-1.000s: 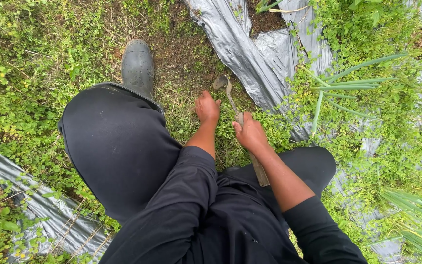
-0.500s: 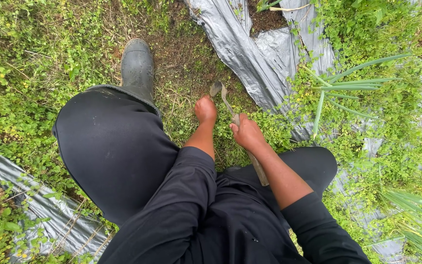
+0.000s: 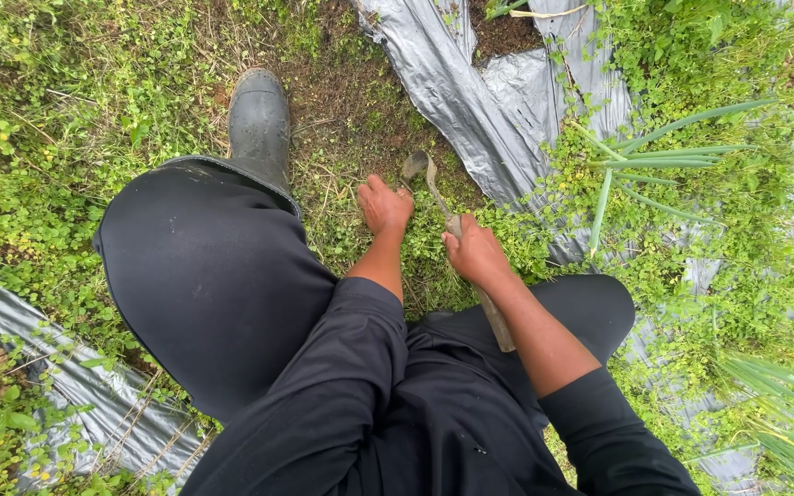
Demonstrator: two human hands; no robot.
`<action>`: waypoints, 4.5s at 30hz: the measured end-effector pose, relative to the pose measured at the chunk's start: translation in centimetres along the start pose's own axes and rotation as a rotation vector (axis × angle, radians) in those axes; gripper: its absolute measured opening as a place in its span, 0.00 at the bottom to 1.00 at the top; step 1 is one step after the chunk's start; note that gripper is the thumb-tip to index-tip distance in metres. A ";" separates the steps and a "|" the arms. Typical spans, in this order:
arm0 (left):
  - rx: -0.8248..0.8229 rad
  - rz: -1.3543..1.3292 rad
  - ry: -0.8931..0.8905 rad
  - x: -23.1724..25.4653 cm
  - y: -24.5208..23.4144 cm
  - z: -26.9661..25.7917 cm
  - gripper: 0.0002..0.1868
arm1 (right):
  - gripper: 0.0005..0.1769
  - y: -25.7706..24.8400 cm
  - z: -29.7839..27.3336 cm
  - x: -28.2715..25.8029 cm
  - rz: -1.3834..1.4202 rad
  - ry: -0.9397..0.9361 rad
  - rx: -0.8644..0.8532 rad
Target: The person kneels in a garden and uses a hoe to remove weeds from the soil around a row of plants. They repeatedly strike the ground with the tool to loosen the soil and pull out unwanted vegetation by hand.
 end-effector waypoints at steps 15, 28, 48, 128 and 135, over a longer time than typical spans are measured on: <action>0.088 0.098 0.175 -1.9 4.8 6.3 0.05 | 0.23 0.6 2.6 -2.9 0.084 -0.037 -0.001; 0.088 0.098 0.085 -5.1 6.7 8.4 0.10 | 0.26 1.0 1.7 -2.5 0.002 -0.046 -0.043; 0.015 0.170 0.120 -1.8 2.0 0.9 0.22 | 0.27 1.7 1.8 -0.8 -0.033 -0.020 -0.020; -0.198 0.181 -0.062 -7.8 -0.3 1.8 0.12 | 0.30 2.0 7.4 -5.0 -0.255 -0.140 -0.237; -0.142 -0.047 -0.189 -4.5 -6.9 -1.6 0.23 | 0.32 2.4 7.4 -1.7 -0.399 -0.120 -0.370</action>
Point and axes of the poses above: each hand's wrist, its own z-axis towards the middle knuckle, its own y-axis out of the palm, x = y × z, the point moved 9 cm from there along z, towards the middle knuckle
